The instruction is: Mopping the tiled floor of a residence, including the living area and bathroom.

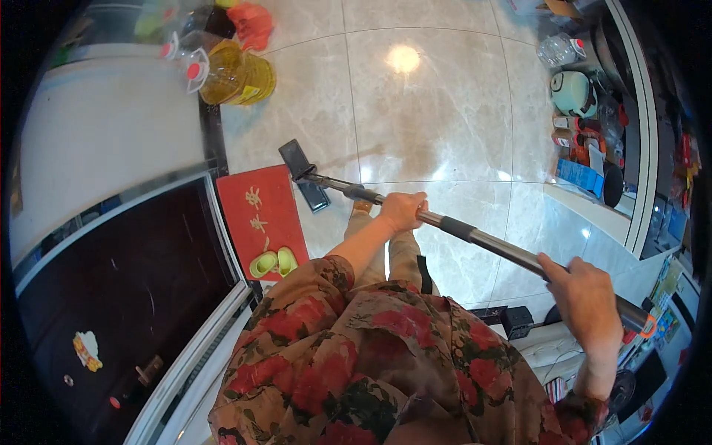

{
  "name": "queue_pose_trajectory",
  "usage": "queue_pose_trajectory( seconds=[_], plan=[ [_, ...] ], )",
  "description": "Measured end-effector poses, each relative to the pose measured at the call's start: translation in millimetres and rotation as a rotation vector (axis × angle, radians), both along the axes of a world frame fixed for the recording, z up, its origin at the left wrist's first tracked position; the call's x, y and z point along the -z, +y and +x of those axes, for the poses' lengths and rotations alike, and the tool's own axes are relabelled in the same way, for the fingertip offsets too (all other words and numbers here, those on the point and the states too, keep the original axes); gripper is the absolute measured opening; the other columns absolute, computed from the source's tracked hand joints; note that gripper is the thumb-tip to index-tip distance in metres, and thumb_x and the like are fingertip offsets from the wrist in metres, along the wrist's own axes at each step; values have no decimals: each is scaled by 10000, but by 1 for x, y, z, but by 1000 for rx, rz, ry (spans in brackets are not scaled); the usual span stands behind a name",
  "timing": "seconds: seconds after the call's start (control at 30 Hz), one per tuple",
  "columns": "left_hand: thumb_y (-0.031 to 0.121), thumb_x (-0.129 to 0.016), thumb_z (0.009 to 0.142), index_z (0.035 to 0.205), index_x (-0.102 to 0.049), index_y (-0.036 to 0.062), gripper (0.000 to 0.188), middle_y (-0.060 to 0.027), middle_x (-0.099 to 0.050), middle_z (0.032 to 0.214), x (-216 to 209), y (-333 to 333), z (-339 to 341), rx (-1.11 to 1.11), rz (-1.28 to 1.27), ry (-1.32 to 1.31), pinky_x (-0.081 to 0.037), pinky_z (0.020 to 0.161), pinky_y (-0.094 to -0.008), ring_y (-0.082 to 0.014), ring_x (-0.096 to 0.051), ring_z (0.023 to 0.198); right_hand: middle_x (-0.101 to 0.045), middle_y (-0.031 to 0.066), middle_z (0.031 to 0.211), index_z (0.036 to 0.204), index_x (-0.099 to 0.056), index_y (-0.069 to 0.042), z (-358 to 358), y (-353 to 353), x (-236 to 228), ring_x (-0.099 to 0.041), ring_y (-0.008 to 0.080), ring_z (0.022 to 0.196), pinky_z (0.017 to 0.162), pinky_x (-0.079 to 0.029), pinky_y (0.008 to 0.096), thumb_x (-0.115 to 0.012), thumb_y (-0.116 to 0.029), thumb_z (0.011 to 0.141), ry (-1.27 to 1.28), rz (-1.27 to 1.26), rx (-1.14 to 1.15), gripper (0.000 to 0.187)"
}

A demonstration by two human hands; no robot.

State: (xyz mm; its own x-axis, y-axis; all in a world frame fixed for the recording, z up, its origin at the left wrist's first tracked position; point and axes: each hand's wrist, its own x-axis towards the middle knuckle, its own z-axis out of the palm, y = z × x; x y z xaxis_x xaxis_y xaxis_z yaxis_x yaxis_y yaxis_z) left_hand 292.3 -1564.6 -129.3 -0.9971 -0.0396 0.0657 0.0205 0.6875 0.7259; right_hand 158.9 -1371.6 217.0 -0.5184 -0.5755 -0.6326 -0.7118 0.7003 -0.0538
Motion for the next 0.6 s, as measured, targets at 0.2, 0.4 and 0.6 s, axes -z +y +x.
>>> queue_pose_trajectory(
  seconds=[0.2,0.4,0.6],
  plan=[
    [158,-582,667,774,-571,131,111,-60,-535,492,-63,108,-133,161,172,249,-417,399,-375,-255,-543,434,-502,125,690,1123,-571,-92,-8,76,-96,-500,277,599,557,-390,367,-614,13,699,272,215,223,439],
    [165,-564,675,647,-538,107,69,-83,-552,526,-76,91,-171,291,167,151,-454,493,-404,-278,-573,511,-519,129,718,1125,-572,-84,3,73,-101,-510,279,585,527,-391,373,-606,11,697,443,124,143,440],
    [198,-559,709,662,-545,79,129,-115,-585,606,-66,30,-167,444,-56,-61,-469,560,-425,-319,-583,587,-505,130,691,1104,-584,-108,7,60,-60,-528,295,610,554,-406,387,-642,-26,675,248,-19,412,441]
  ],
)
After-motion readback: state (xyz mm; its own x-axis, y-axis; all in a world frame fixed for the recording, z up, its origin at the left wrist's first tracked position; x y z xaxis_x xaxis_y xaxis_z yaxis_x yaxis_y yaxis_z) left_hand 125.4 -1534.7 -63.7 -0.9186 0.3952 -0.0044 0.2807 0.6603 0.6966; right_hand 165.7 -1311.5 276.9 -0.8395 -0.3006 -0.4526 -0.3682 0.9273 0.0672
